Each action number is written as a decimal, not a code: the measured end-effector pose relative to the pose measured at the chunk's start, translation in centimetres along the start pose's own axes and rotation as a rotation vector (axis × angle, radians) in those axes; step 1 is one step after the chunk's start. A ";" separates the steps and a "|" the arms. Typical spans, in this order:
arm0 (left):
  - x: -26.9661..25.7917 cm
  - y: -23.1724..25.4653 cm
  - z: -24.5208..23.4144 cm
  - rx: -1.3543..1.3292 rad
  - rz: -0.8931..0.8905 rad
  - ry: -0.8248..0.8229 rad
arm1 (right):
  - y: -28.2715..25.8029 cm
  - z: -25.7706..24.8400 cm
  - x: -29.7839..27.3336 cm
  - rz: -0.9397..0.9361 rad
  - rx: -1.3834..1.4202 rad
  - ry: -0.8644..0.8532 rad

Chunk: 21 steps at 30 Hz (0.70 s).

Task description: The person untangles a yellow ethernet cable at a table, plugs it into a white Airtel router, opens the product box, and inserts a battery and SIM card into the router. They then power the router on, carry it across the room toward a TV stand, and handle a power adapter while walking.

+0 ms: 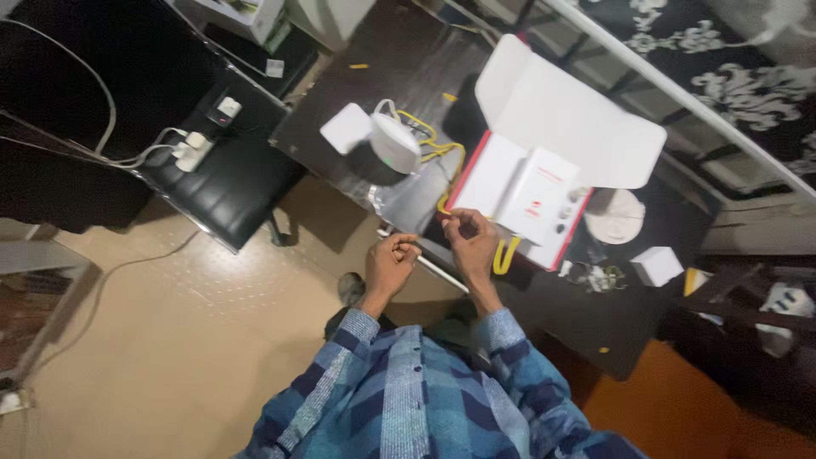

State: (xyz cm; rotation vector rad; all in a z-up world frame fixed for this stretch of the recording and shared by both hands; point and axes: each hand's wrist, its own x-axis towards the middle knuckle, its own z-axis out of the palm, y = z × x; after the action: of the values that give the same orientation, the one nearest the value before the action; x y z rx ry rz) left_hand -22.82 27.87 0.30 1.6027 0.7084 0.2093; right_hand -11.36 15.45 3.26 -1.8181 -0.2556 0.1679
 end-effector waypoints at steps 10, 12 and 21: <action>9.1 -2.6 -10.3 0.058 0.061 -0.041 | 5.1 9.4 5.5 0.114 -0.203 -0.011; 11.4 -2.3 -10.6 0.087 0.032 -0.029 | 5.7 9.9 7.1 0.115 -0.252 -0.014; 18.2 -0.6 -11.6 0.148 0.031 -0.015 | 13.0 12.6 14.6 -0.298 -0.316 -0.094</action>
State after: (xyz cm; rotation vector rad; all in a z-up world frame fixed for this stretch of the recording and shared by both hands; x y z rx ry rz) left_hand -14.72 47.56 -3.10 1.7557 0.7015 0.1708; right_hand 0.75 27.81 -12.29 -2.0598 -0.6451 0.0021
